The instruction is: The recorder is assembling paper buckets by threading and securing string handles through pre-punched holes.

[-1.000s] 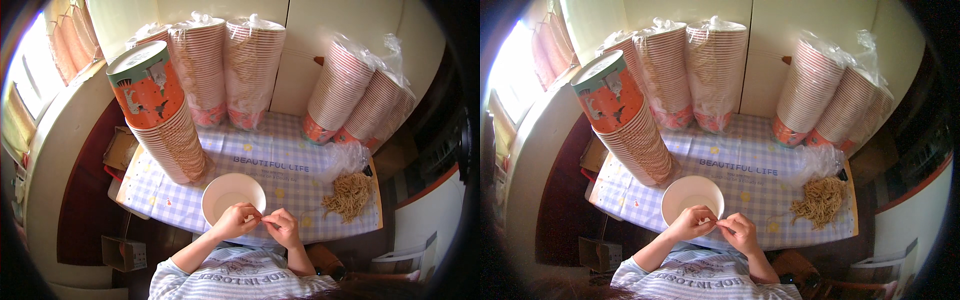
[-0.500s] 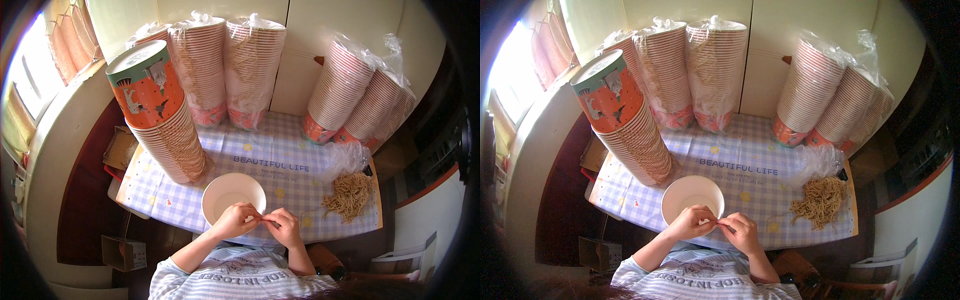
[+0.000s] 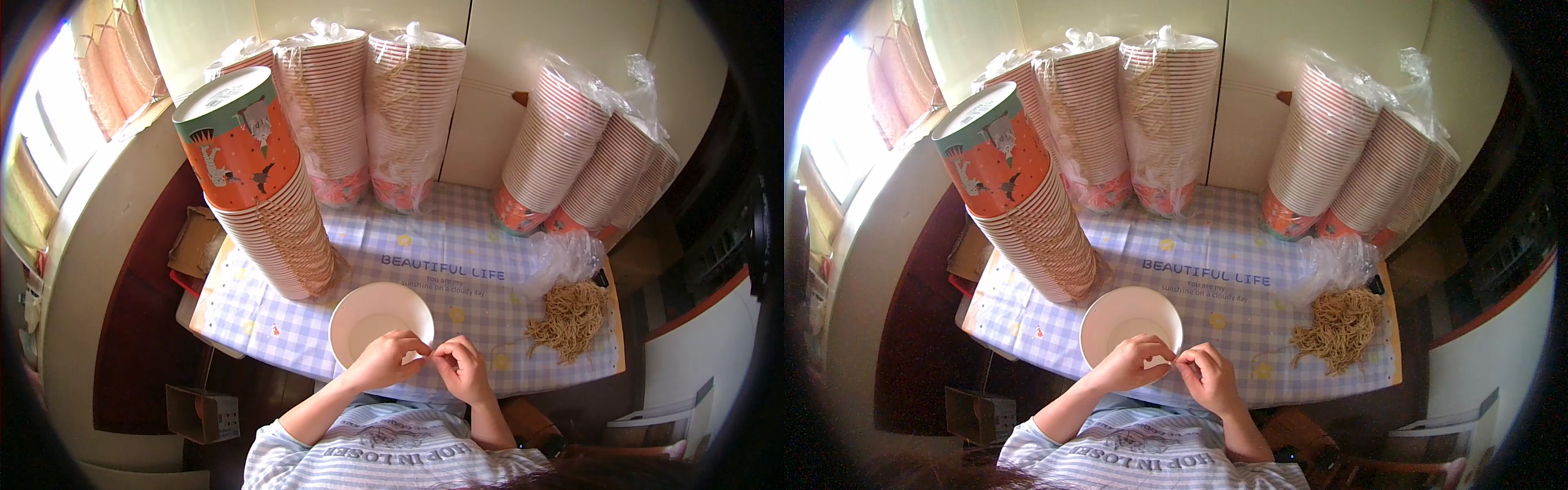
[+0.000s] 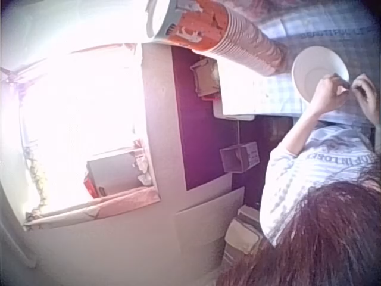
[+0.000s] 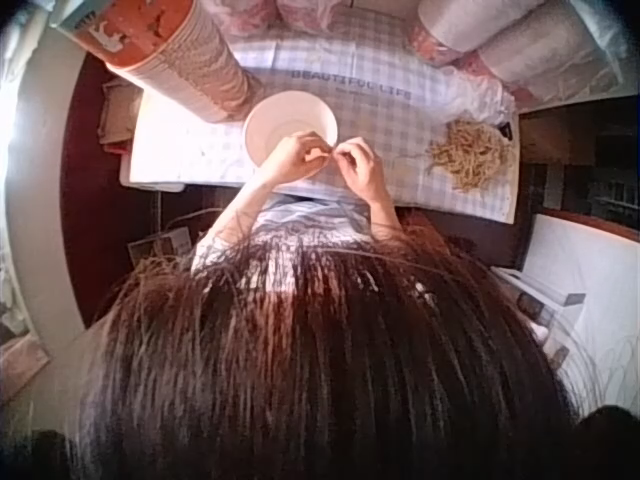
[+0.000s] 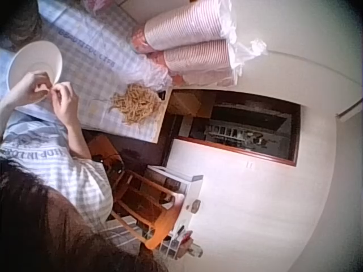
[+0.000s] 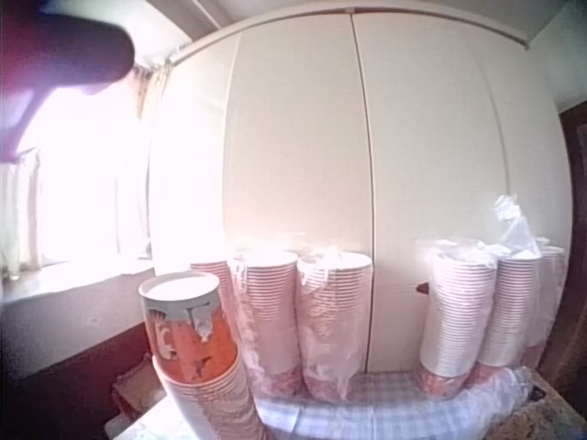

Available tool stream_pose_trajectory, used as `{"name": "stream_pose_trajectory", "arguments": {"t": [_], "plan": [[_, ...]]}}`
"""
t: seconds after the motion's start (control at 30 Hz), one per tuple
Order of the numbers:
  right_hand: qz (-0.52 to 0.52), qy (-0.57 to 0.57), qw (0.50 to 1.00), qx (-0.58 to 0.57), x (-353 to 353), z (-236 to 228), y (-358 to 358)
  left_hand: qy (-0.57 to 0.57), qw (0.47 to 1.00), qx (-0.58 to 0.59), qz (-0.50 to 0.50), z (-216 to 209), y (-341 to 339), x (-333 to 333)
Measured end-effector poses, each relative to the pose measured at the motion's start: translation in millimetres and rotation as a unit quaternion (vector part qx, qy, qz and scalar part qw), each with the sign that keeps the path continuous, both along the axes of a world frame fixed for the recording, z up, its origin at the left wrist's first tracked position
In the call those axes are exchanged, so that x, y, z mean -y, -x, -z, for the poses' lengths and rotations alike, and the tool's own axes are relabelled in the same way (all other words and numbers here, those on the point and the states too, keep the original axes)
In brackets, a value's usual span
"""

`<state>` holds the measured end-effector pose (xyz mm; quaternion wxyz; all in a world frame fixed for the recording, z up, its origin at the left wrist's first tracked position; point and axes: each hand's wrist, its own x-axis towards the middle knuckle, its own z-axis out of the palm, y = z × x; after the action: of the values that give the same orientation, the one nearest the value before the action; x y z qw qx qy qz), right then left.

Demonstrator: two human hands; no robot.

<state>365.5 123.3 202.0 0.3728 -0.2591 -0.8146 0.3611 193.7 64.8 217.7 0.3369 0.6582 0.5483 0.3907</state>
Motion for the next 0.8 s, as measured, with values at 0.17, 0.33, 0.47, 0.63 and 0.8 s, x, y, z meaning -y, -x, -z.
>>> {"name": "stream_pose_trajectory", "arguments": {"t": [0.17, 0.33, 0.47, 0.63, 0.8], "plan": [[-0.004, 0.019, 1.000, -0.005, -0.3, 2.2, -2.6, -0.034, 0.999, -0.033, 0.000, 0.9, -2.0, -3.0], [-0.016, 0.044, 0.999, -0.015, -1.6, 4.0, -4.6, 0.051, 0.998, -0.003, -0.047, -3.9, -4.2, -1.5], [-0.033, 0.104, 0.994, -0.013, -0.2, 8.6, -6.3, 0.060, 0.996, 0.053, -0.046, -6.7, -3.8, -0.7], [-0.038, 0.194, 0.980, -0.012, 0.2, 18.0, -7.6, 0.056, 0.997, 0.034, -0.042, -6.4, -4.0, -1.4], [-0.050, 0.241, 0.968, -0.041, 1.0, 21.5, -7.0, 0.051, 0.997, 0.039, -0.046, -4.1, -4.9, -1.8]]}}
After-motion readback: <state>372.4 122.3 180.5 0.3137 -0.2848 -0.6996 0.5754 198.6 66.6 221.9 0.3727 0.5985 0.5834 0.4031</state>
